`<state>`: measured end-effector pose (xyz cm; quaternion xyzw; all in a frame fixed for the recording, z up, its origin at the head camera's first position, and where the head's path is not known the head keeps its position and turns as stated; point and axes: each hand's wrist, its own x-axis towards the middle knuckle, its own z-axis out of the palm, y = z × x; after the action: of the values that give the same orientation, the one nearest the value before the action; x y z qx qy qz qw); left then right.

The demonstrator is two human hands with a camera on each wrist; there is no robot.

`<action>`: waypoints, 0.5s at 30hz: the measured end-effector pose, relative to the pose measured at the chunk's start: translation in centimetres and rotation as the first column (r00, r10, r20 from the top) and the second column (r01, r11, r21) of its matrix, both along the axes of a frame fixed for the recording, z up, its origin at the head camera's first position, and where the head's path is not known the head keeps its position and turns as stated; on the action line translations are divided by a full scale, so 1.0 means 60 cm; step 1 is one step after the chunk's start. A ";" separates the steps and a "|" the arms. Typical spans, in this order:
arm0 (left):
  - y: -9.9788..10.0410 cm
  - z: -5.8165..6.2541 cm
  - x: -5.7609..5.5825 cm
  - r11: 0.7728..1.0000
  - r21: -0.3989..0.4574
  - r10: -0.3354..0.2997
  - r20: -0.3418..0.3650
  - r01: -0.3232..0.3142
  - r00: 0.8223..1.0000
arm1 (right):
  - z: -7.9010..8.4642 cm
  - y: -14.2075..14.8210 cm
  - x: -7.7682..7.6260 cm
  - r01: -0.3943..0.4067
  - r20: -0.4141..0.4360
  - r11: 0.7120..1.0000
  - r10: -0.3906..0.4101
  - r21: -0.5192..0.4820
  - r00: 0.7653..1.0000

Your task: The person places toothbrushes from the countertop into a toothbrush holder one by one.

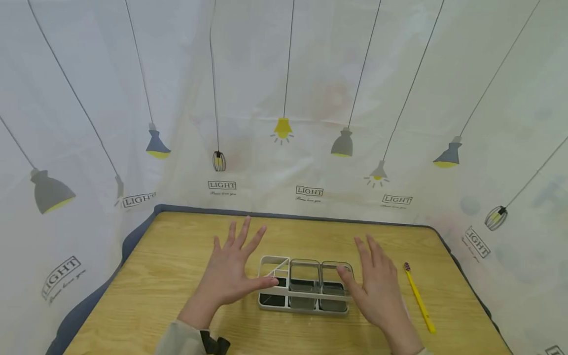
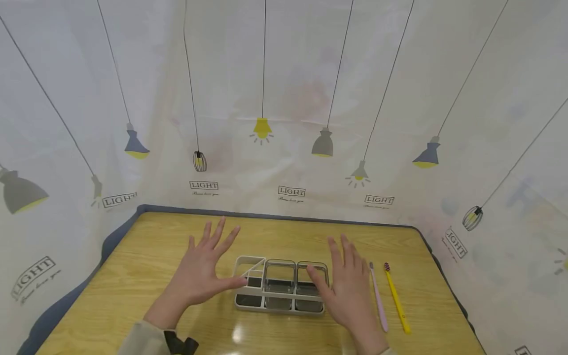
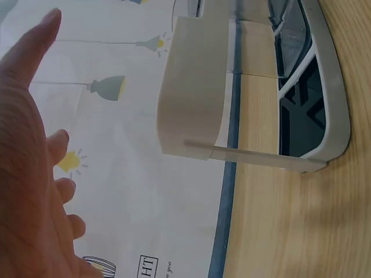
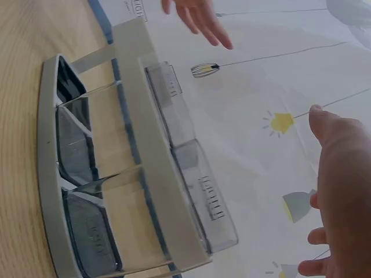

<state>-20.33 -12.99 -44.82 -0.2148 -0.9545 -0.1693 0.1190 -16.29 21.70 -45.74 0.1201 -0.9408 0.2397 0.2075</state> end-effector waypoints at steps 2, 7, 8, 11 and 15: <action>-0.002 -0.002 -0.002 0.998 0.061 -0.031 0.019 0.030 0.999 | 0.004 0.004 0.000 -0.006 0.008 0.999 0.007 -0.044 1.000; -0.005 -0.009 -0.008 0.985 0.160 -0.075 0.041 0.068 0.996 | 0.012 0.017 0.001 0.008 0.080 0.993 0.001 -0.119 0.997; -0.005 -0.010 -0.009 0.983 0.172 -0.079 0.045 0.070 0.996 | 0.013 0.020 0.000 0.011 0.101 0.991 0.002 -0.132 0.995; -0.006 -0.015 -0.013 0.975 0.211 -0.091 0.069 0.075 0.993 | 0.015 0.032 -0.003 0.014 0.150 0.983 0.013 -0.181 0.989; -0.011 -0.026 -0.019 0.942 0.310 -0.179 0.150 0.126 0.972 | 0.015 0.050 -0.009 0.007 0.183 0.962 0.044 -0.271 0.982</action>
<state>-21.49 -13.63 -46.37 -0.2522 -0.9051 -0.3384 0.0518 -16.83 24.69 -44.82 0.0763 -0.9133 0.3782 0.1305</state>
